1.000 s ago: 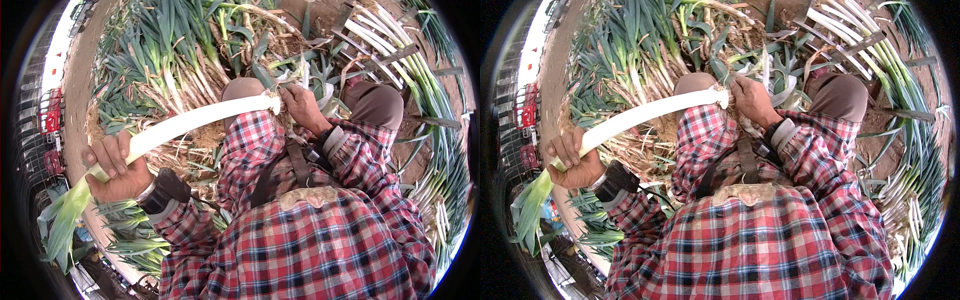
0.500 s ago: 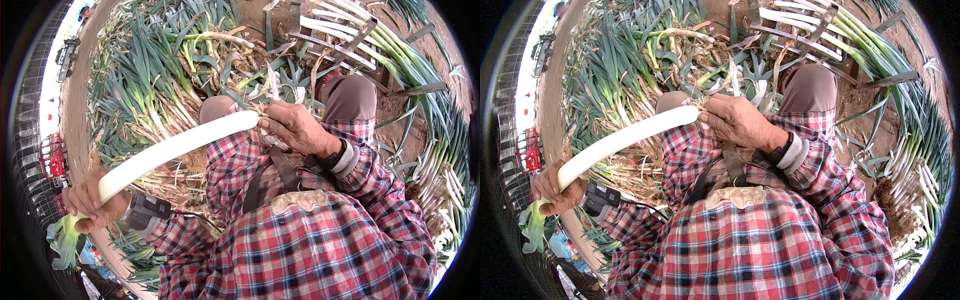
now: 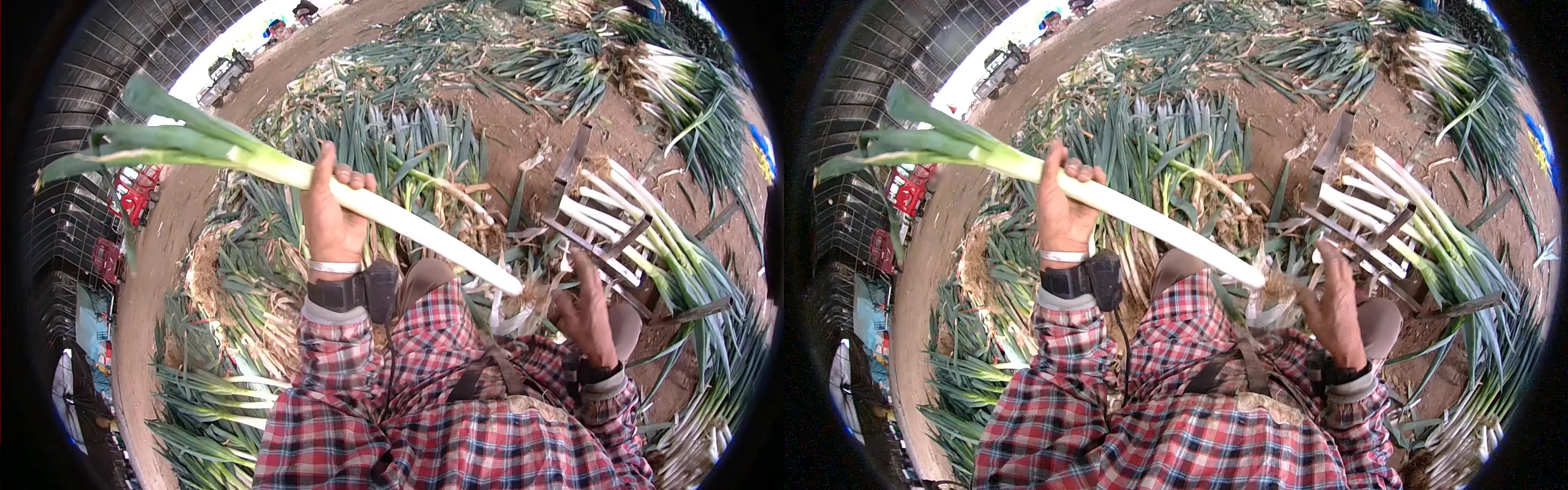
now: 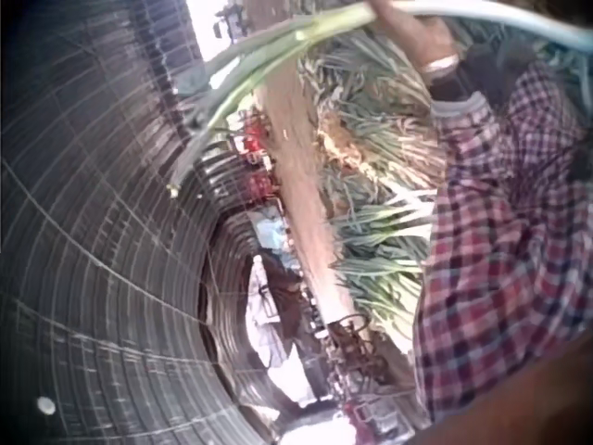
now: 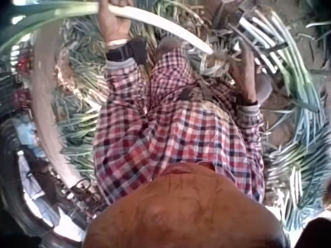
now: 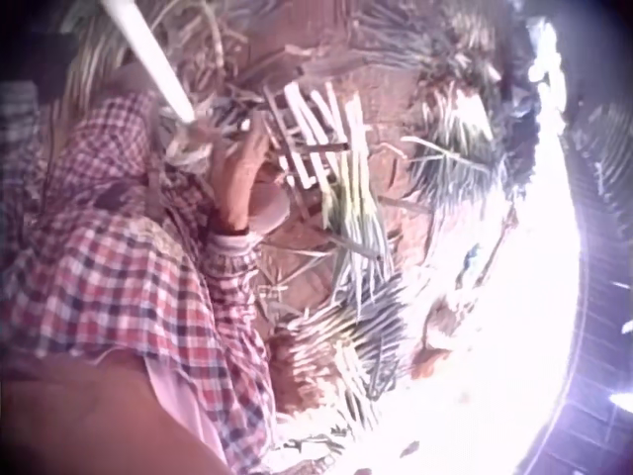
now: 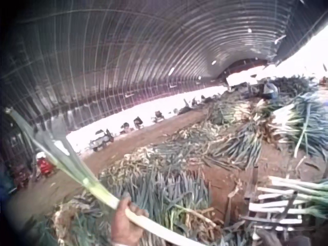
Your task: The person peels outer leaves and skin from leeks by hand and arranges the cleaned leeks onto a metal rack.
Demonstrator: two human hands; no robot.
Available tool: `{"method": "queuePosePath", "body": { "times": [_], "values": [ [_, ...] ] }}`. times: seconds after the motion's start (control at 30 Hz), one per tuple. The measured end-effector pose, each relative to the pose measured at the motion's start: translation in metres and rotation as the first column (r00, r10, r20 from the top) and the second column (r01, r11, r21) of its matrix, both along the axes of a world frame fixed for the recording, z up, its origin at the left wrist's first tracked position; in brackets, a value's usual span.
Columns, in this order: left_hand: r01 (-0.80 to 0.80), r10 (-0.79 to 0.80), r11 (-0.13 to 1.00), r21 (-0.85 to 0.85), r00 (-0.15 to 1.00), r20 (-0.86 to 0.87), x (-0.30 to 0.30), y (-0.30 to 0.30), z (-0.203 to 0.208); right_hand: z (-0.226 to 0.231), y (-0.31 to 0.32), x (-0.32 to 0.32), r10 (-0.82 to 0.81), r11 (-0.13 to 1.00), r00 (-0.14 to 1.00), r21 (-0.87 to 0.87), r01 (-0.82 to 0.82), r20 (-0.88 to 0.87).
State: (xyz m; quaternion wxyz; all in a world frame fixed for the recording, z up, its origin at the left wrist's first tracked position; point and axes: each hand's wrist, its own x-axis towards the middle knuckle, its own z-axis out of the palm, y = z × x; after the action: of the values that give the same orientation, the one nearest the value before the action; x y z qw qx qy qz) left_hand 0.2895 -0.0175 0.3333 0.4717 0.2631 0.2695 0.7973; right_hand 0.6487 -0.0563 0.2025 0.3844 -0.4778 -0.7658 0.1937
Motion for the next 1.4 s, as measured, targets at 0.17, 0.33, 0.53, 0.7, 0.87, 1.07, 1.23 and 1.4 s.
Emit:
{"method": "queuePosePath", "body": {
  "times": [0.17, 0.33, 0.53, 0.7, 0.87, 1.07, 1.23, 1.4],
  "values": [
    [0.128, -0.135, 0.989, -0.075, 0.987, -0.092, 0.078, 0.031, 0.015, 0.012, -0.036, -0.027, 0.044, 0.999, 0.986, 0.009, -0.046, 0.160],
    [0.336, -0.352, 0.935, -0.111, 0.918, -0.184, 0.170, 0.056, 0.032, 0.001, -0.064, 0.005, -0.187, 0.977, 0.982, -0.099, 0.188, 0.020],
    [0.537, -0.474, 0.843, -0.022, 0.725, -0.500, 0.279, 0.061, 0.055, 0.002, -0.118, 0.064, -0.121, 0.847, 0.788, -0.476, -0.235, -0.604],
    [0.669, -0.535, 0.741, 0.063, 0.644, -0.546, 0.333, 0.054, 0.046, 0.000, -0.149, 0.092, -0.227, 0.845, 0.854, -0.530, -0.065, -0.467],
    [0.716, -0.613, 0.697, 0.049, 0.630, -0.477, 0.346, 0.047, 0.047, -0.008, -0.169, 0.102, -0.278, 0.842, 0.892, -0.537, 0.048, -0.357],
    [0.683, -0.636, 0.729, 0.037, 0.697, -0.330, 0.298, 0.071, 0.051, 0.003, -0.181, 0.102, -0.252, 0.831, 0.947, -0.546, 0.106, -0.200],
    [0.581, -0.580, 0.813, -0.046, 0.800, -0.151, 0.242, 0.095, 0.045, -0.006, -0.185, 0.103, -0.215, 0.804, 0.976, -0.562, 0.194, 0.029],
    [0.468, -0.474, 0.880, -0.078, 0.862, -0.179, 0.151, 0.139, 0.037, -0.019, -0.185, 0.098, -0.120, 0.821, 0.993, -0.561, 0.106, 0.013]
  ]
}}
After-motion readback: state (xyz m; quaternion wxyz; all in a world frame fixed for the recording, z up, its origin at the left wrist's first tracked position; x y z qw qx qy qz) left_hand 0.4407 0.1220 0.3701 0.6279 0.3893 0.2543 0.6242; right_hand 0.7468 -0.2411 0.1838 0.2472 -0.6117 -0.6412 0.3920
